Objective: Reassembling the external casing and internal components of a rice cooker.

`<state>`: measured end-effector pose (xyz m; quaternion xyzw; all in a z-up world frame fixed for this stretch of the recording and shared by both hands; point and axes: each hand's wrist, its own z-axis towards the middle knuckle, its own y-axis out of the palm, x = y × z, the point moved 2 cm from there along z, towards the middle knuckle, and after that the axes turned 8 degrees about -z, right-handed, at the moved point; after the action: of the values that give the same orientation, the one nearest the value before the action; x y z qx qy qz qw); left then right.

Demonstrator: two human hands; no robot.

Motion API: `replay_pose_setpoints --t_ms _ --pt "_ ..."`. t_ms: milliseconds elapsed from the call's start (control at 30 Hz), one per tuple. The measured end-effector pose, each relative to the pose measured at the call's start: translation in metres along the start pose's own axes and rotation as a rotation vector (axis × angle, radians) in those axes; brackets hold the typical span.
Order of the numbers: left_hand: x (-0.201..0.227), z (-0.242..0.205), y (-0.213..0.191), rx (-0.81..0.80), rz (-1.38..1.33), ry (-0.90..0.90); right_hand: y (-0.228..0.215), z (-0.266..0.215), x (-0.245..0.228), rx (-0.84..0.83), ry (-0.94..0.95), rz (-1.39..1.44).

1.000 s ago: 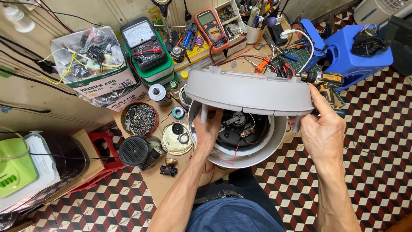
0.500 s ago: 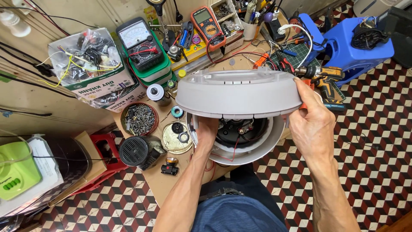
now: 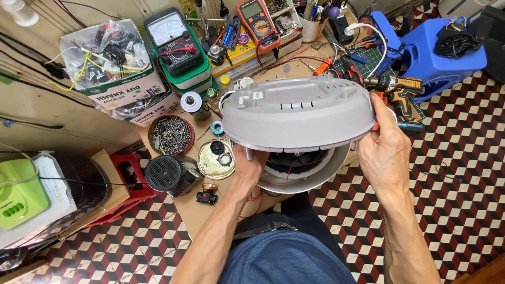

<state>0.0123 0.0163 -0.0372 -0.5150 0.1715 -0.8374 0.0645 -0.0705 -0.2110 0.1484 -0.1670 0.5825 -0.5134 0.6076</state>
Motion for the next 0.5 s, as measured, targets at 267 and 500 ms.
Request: replay_pose_setpoints --t_ms 267,500 --pt "-0.003 -0.006 -0.018 -0.266 0.146 -0.03 -0.003 -0.002 0.0 -0.04 0.081 -0.036" --pt "0.01 -0.04 -0.095 0.125 -0.05 -0.363 -0.002 -0.005 0.003 -0.073 0.169 -0.03"
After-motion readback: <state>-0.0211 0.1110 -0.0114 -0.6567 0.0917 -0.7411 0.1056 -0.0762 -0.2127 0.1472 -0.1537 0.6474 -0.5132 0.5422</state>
